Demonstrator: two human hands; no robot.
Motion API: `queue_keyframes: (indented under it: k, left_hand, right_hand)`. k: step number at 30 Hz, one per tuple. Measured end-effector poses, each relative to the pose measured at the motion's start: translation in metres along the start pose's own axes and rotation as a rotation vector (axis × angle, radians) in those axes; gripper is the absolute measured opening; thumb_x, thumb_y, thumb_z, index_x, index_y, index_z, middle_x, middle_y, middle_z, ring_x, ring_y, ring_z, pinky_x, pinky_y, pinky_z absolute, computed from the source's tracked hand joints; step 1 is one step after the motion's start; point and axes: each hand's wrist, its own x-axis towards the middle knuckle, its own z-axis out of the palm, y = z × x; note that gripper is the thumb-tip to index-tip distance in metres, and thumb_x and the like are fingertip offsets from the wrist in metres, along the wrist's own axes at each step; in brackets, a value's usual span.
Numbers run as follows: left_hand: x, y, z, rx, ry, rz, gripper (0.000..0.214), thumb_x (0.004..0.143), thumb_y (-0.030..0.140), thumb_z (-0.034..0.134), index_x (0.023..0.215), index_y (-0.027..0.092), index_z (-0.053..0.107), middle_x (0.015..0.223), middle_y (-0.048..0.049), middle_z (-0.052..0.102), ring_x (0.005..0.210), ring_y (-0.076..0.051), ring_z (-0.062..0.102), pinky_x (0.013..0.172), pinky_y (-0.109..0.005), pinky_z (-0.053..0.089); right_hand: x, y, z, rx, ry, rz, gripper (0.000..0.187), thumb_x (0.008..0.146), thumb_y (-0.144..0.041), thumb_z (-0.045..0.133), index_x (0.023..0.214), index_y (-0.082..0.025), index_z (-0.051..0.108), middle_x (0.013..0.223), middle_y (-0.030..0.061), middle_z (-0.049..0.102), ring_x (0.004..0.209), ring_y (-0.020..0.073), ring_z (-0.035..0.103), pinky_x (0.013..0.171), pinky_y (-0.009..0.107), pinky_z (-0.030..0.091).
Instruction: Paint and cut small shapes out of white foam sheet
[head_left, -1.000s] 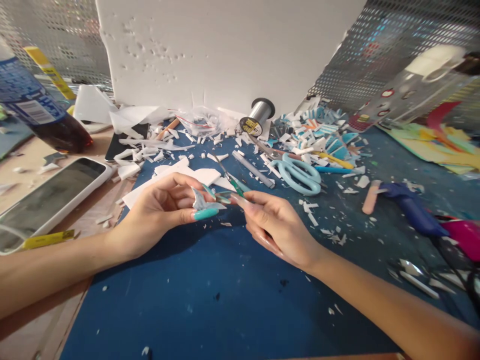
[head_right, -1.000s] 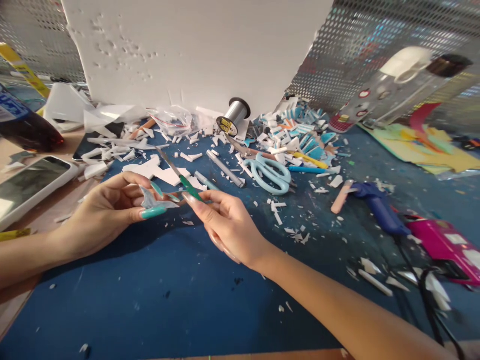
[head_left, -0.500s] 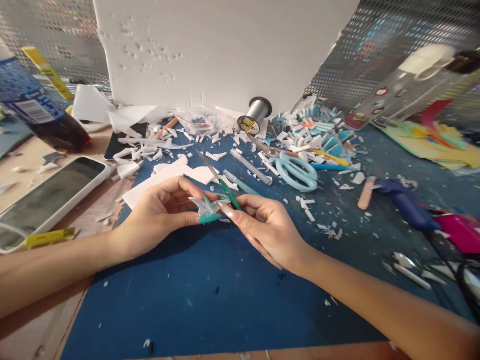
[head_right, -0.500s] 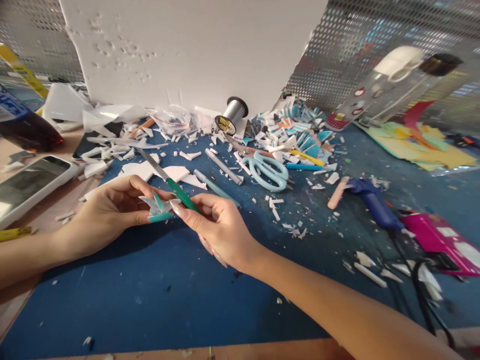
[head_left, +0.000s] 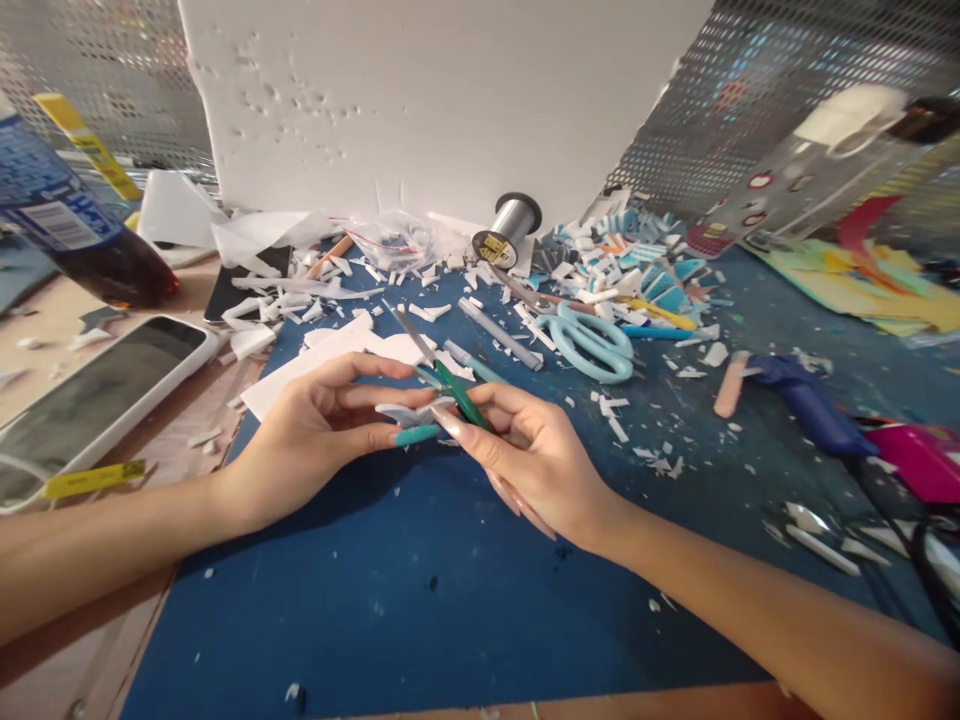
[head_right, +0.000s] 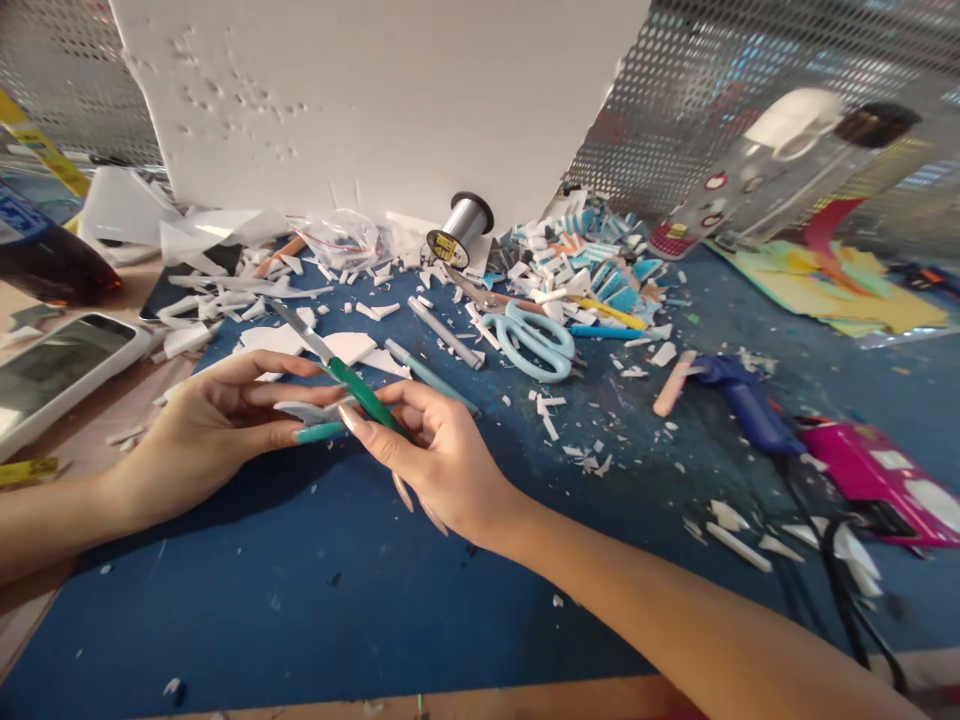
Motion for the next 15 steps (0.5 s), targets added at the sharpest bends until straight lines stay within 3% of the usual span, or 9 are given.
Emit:
queue_keyframes:
  k: [9,15]
  left_hand:
    - [-0.0007,-0.0002,0.002,-0.012,-0.029,0.071,0.04,0.077,-0.003,0.078,0.103,0.025,0.069,0.099,0.0059,0.081,0.097,-0.01,0.076,0.086,-0.013,0.06]
    - [0.0003,-0.0055,0.0001,-0.004,-0.03,0.072,0.044,0.073,-0.006,0.078,0.104,0.022,0.067,0.099,0.0056,0.08,0.098,-0.009,0.075,0.09,-0.014,0.059]
  right_hand:
    - [-0.0019,-0.0036,0.001,0.006,-0.064,0.012,0.022,0.091,-0.038,0.07,0.095,-0.017,0.066,0.061,-0.0082,0.049,0.035,0.002,0.04,0.031,0.016,0.031]
    - [-0.0023,-0.0027,0.0011,-0.08,-0.047,0.009,0.021,0.092,-0.037,0.069,0.097,-0.017,0.065,0.064,-0.0071,0.052,0.039,0.0032,0.044,0.037,0.018,0.038]
